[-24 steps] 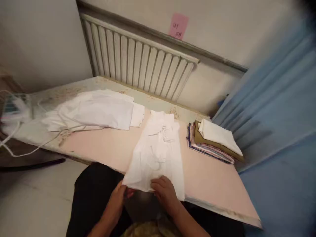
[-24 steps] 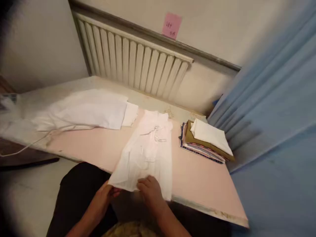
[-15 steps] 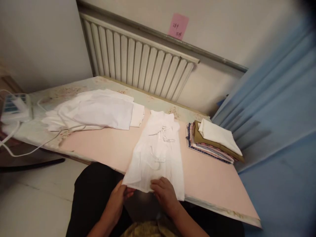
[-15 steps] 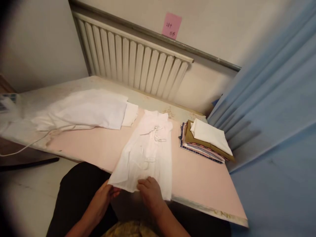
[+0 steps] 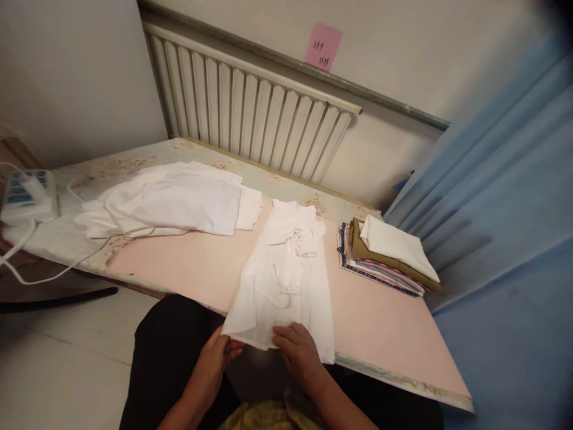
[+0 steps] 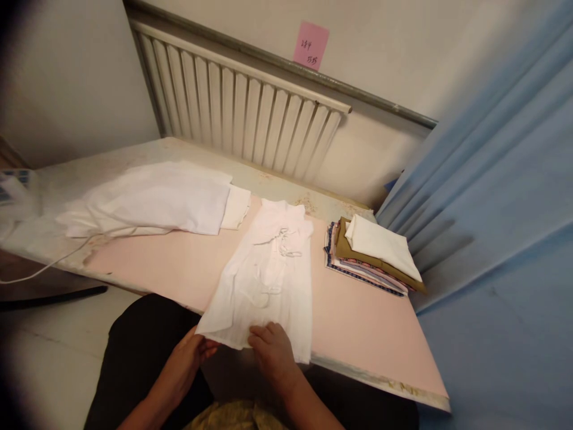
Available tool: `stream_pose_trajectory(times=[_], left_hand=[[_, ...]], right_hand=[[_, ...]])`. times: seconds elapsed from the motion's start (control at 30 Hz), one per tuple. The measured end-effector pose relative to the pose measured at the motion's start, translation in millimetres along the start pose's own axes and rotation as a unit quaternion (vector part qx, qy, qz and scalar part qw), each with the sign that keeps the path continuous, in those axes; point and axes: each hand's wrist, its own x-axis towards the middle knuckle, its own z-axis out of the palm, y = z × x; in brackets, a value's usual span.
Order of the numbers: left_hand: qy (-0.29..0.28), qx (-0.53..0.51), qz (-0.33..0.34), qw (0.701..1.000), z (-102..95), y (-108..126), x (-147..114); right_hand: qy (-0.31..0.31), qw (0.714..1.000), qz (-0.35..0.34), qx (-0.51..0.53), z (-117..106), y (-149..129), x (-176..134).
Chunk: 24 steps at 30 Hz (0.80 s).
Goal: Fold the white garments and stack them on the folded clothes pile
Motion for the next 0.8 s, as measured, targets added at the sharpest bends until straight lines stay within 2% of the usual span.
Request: stream_pose_trajectory(times=[0.27,0.47,0.6,0.8], left_hand=[[0.002,0.007,0.002,1.000,1.8,0.6,-0.1],[0.004,0.011,0.007,1.000,3.5,3.6,-3.1],[0.006,0.012,0.005,1.000,5.9,7.0,-5.5],[0.010,0.013,0.003,1.000,5.4,5.8,-3.7]], right_hand=[[-0.014,1.000,-0.003,-0.009,-2.3,-0.8,0.1],[-0.044,0.999,0.006,0.023,-12.4,-4.2,1.8],[-0.027,0.998,0.031,0.054,-12.8,-5.1,4.9],[0.020,0.993,0.091,0.071,-1.0,-2.1,10.6]])
